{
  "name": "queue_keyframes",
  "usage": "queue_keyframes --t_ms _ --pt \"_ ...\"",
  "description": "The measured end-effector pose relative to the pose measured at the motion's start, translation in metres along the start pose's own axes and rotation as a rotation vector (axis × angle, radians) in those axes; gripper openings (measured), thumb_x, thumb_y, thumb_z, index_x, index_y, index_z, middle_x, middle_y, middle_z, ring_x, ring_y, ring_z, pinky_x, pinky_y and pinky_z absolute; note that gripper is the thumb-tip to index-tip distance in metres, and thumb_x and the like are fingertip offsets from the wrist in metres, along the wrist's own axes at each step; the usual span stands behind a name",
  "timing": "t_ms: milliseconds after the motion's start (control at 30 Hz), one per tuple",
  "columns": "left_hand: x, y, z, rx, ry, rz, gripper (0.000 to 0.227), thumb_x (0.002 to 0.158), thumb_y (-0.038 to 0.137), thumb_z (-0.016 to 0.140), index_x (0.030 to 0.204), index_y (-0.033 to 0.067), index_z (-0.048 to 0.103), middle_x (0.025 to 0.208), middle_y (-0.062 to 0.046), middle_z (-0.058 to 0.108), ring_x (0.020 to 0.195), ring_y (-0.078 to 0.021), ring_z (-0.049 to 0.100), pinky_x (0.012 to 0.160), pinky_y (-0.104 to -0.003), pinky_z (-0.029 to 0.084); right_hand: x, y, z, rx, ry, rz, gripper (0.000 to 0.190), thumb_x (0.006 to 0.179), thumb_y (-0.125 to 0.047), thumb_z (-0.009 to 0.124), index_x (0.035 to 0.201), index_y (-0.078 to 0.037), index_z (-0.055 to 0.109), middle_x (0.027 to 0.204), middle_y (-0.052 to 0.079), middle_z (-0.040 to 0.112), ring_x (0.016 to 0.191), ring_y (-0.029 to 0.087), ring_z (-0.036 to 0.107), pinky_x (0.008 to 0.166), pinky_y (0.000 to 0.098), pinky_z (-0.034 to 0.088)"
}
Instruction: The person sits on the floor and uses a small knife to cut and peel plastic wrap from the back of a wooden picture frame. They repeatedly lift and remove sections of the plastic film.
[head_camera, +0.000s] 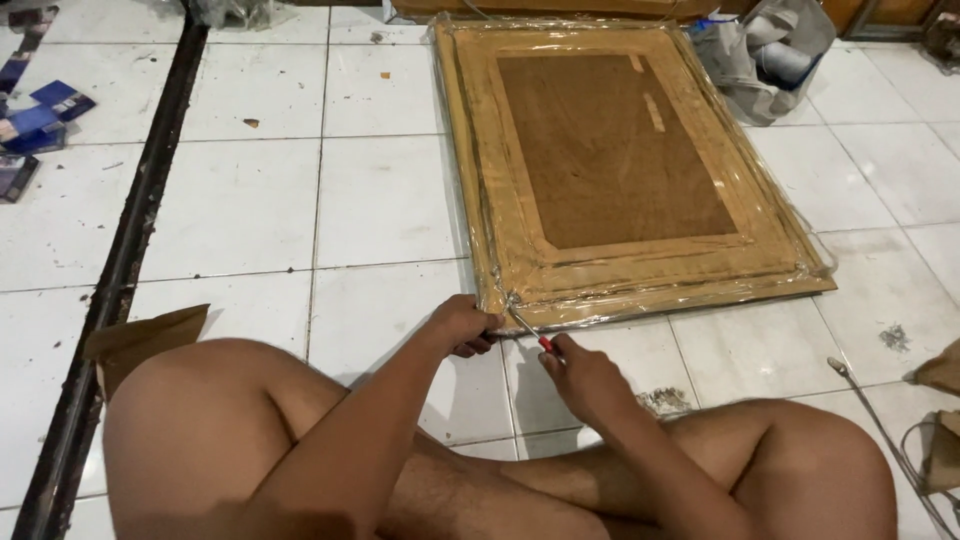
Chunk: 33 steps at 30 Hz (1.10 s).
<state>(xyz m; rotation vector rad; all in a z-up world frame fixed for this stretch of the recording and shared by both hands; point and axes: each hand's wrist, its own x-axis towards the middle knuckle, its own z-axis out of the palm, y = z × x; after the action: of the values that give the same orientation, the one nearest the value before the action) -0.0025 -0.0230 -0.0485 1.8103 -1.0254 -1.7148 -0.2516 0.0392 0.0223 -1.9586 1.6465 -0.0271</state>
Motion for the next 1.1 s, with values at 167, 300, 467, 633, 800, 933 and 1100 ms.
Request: queue_keyframes --t_ms 167,300,467,633,800,933,1100 --pt "-0.024 0.012 -0.001 -0.011 0.013 -0.033 0.051 0.098 0.025 0.081 0.143 0.004 0.069 0.091 -0.012 0.084 0.076 -0.0252 0.083 0.061 -0.033 0.067 -0.004 -0.014 0.012 0.742 -0.24 0.251 0.045 0.111 -0.039 0.065 0.138 -0.003 0.068 0.09 0.021 0.071 0.062 0.027 0.067 0.04 0.0322 0.049" --pt "-0.029 0.022 0.001 -0.008 0.012 -0.044 0.074 0.099 0.019 0.076 0.166 0.0 0.049 0.098 -0.016 0.085 0.084 -0.0287 0.085 0.067 -0.036 0.066 -0.016 -0.05 0.015 1.111 -0.283 0.407 0.046 0.112 -0.04 0.064 0.149 -0.012 0.06 0.086 0.004 0.053 0.06 0.013 0.047 0.042 0.0196 0.036" --pt "-0.019 0.01 -0.001 -0.022 0.006 -0.051 0.089 0.099 0.022 0.075 0.175 0.0021 0.033 0.105 -0.016 0.086 0.092 -0.0293 0.087 0.075 -0.038 0.068 0.008 -0.029 0.087 0.621 0.113 0.213 0.03 0.113 -0.035 0.065 0.126 -0.01 0.074 0.103 0.024 0.077 0.094 0.04 0.078 0.077 0.0496 0.063" --pt "-0.018 0.003 -0.002 -0.082 0.007 -0.064 0.094 0.102 0.026 0.074 0.179 0.0041 0.026 0.115 -0.021 0.085 0.102 -0.0326 0.086 0.081 -0.043 0.068 -0.006 -0.039 0.06 0.341 0.074 0.25 0.027 0.114 -0.035 0.063 0.136 -0.021 0.067 0.139 0.017 0.08 0.121 0.047 0.078 0.099 0.0588 0.063" --pt "-0.018 0.006 -0.005 -0.074 0.021 -0.049 0.087 0.103 0.023 0.072 0.177 0.0024 0.031 0.116 -0.023 0.084 0.103 -0.0333 0.086 0.085 -0.046 0.068 -0.014 -0.068 0.034 1.304 -0.164 0.522 0.038 0.115 -0.051 0.052 0.123 -0.016 0.066 0.08 -0.004 0.048 0.062 0.01 0.047 0.051 0.0207 0.036" --pt "-0.017 0.003 -0.003 -0.084 -0.003 -0.052 0.087 0.104 0.029 0.076 0.176 0.0026 0.034 0.115 -0.02 0.084 0.105 -0.0344 0.086 0.088 -0.049 0.068 0.004 -0.043 0.06 0.87 0.075 0.429 0.039 0.111 -0.053 0.063 0.122 -0.019 0.078 0.092 0.007 0.071 0.081 0.024 0.066 0.067 0.0388 0.05" --pt "-0.027 0.009 -0.002 -0.101 0.013 -0.058 0.084 0.104 0.029 0.076 0.174 0.0027 0.037 0.114 -0.018 0.085 0.105 -0.0355 0.086 0.092 -0.053 0.066 0.005 -0.04 0.06 0.472 0.282 0.323 0.04 0.11 -0.053 0.067 0.127 -0.022 0.086 0.092 0.012 0.083 0.087 0.03 0.079 0.08 0.0489 0.064"
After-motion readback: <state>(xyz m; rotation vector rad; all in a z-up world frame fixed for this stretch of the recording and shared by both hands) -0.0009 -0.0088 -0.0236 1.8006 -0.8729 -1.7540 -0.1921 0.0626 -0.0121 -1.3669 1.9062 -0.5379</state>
